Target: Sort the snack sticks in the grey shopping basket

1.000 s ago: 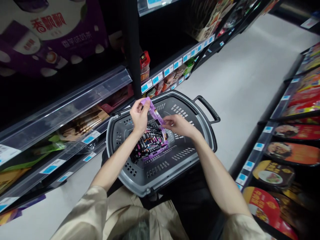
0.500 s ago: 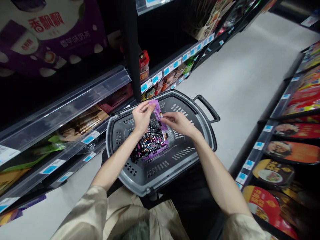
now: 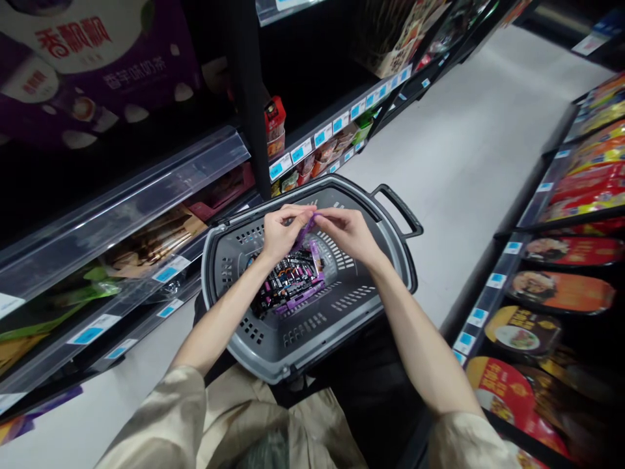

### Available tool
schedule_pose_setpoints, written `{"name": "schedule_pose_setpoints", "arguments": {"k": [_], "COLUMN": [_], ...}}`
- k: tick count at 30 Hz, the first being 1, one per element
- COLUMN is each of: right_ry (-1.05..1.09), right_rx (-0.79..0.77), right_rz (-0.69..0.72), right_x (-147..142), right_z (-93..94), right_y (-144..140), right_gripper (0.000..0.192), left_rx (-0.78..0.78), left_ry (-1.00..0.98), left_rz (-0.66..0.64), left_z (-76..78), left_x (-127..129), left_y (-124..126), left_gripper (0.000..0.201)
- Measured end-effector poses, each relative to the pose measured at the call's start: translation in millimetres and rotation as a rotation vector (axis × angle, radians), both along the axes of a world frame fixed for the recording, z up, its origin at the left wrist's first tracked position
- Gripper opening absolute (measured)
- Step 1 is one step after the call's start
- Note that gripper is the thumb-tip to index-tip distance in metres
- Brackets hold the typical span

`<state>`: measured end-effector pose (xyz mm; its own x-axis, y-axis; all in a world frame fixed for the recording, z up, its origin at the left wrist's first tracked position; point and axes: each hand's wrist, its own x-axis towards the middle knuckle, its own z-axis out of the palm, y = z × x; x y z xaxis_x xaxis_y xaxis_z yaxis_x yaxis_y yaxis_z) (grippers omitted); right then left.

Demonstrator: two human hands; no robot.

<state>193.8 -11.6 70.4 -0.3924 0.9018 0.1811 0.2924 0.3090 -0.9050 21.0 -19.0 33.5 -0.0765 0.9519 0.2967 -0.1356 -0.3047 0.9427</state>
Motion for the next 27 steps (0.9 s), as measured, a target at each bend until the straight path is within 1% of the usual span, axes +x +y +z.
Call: {"name": "schedule_pose_setpoints", "arguments": {"k": [3,6,8,10,12,14,17,20,24,27], "right_ry": [0.020,0.000,0.024,0.083,0.129,0.128,0.092,0.023,-0.091,-0.110], "right_rx": [0.032,0.081,0.096,0.086,0.064,0.043,0.029,0.035,0.085,0.113], "right_rz": [-0.072,-0.178,-0.245,-0.294,-0.325,-0.329,-0.277,-0.224,-0.261,-0.283], "right_x": [0.3,1.5,1.4,0.3,-0.9,-1.0,2.4,8.9,16.2,17.9], "right_z": [-1.8,-3.7,-4.0,-3.7,-3.3,-3.1,-2.1,1.2,5.2,5.0], "right_y": [1.5,2.1,2.2,2.4,2.9,3.9,5.9,8.3,12.0,14.9], "right_gripper": [0.031,0.030,0.029,0.028,0.027,0.027,0.029,0.030,0.028,0.030], "left_rx": [-0.015,-0.109,-0.207,-0.300,-0.355,-0.383,-0.429,-0.458,-0.462,-0.481], "left_ry": [-0.009,-0.019,-0.024,-0.037,-0.041,-0.053,-0.181,-0.375,-0.594,-0.677], "left_rz": [-0.011,-0.037,-0.109,-0.227,-0.325,-0.362,-0.325,-0.208,-0.047,-0.009], "left_z": [-2.6,-3.4,-4.5,-5.7,-6.3,-5.9,-4.4,-2.9,-1.3,-0.8], "left_x": [2.2,3.0,2.9,3.4,5.3,8.5,12.9,13.3,8.8,7.2], "left_y": [0.0,0.5,1.0,0.7,-1.1,-4.0,-6.8,-4.4,3.9,6.9], "left_gripper": [0.023,0.027,0.037,0.042,0.039,0.036,0.037,0.038,0.025,0.018]}}
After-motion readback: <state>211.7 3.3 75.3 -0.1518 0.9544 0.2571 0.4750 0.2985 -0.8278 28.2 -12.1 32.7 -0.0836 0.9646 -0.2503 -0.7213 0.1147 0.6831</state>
